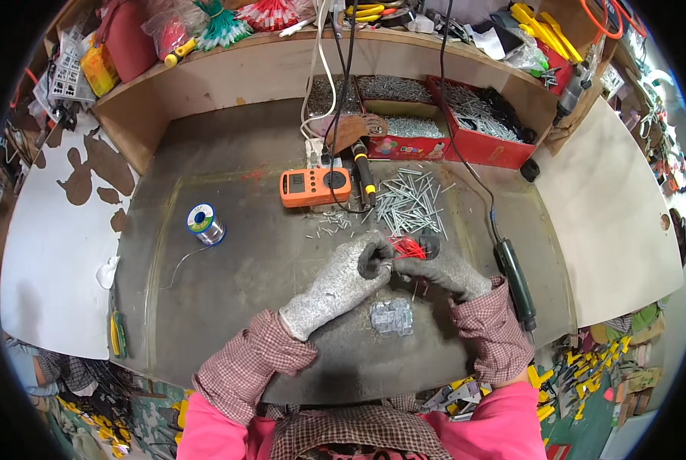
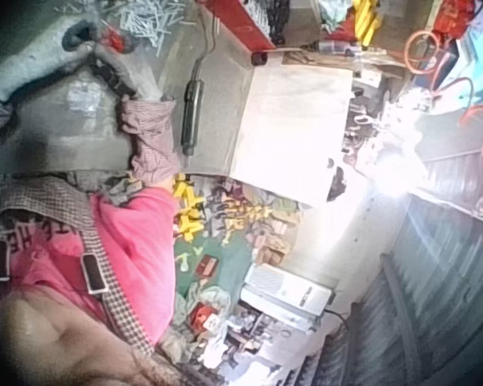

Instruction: The person fastens a component to a metal plate using an electric screwdriver, sorts pins and small plastic parts on the workbench, and solders wires to electronic components using a soldering iron before twisting the wires by hand.

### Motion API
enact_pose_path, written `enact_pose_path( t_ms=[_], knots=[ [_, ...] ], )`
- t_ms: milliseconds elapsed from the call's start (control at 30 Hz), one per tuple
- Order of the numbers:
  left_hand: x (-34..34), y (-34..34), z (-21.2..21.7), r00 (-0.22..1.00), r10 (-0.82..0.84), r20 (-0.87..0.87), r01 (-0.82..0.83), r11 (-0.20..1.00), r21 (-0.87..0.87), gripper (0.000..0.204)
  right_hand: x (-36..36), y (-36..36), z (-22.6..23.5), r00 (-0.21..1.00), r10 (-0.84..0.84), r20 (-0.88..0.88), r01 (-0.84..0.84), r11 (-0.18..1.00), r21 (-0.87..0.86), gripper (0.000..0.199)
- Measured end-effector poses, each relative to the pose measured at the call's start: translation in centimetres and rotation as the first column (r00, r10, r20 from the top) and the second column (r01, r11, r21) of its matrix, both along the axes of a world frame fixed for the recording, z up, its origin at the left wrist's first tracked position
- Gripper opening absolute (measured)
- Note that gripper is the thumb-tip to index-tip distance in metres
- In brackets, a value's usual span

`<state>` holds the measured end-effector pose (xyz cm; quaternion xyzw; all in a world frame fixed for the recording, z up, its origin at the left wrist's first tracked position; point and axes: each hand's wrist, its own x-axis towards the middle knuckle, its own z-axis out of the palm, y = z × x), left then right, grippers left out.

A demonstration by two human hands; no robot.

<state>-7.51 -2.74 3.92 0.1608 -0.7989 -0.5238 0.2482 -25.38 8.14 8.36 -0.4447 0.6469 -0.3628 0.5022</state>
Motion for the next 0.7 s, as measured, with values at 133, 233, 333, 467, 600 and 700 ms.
enact_pose_path(
  t_ms=[133, 233, 333, 467, 600, 700],
  knots=[
    [1.8, 1.1, 0.1, 0.993, 0.002, 0.121, -0.017, 0.993, 0.12, 0.017, 1.1, 1.2, -1.9, 0.982, -0.097, 0.163, 0.103, 0.994, -0.031, 0.026],
    [2.1, 2.6, -0.2, 0.99, 0.133, -0.053, -0.066, 0.75, 0.658, 0.014, 1.8, 2.4, -5.3, 0.794, -0.264, 0.547, 0.37, 0.925, -0.09, 0.03],
    [1.9, 3.4, -1.5, 0.967, 0.244, -0.076, -0.045, 0.457, 0.888, 0.012, 3.0, 3.4, -8.5, 0.669, -0.242, 0.703, 0.457, 0.879, -0.132, 0.036],
    [2.0, 5.3, -3.6, 0.98, 0.182, -0.083, -0.091, 0.776, 0.624, 0.013, 6.9, 2.6, -6.7, 0.87, -0.417, 0.264, 0.489, 0.797, -0.354, 0.044],
    [2.5, 6.0, -3.9, 0.995, 0.095, -0.004, -0.079, 0.852, 0.517, 0.022, 7.0, 2.2, -8.7, 0.888, -0.458, 0.05, 0.444, 0.822, -0.357, 0.039],
    [2.9, 4.9, -4.3, 0.872, 0.439, -0.217, 0.059, 0.346, 0.936, 0.044, 9.2, 0.6, -7.1, 0.733, -0.516, 0.442, 0.675, 0.627, -0.388, 0.04]
  ],
)
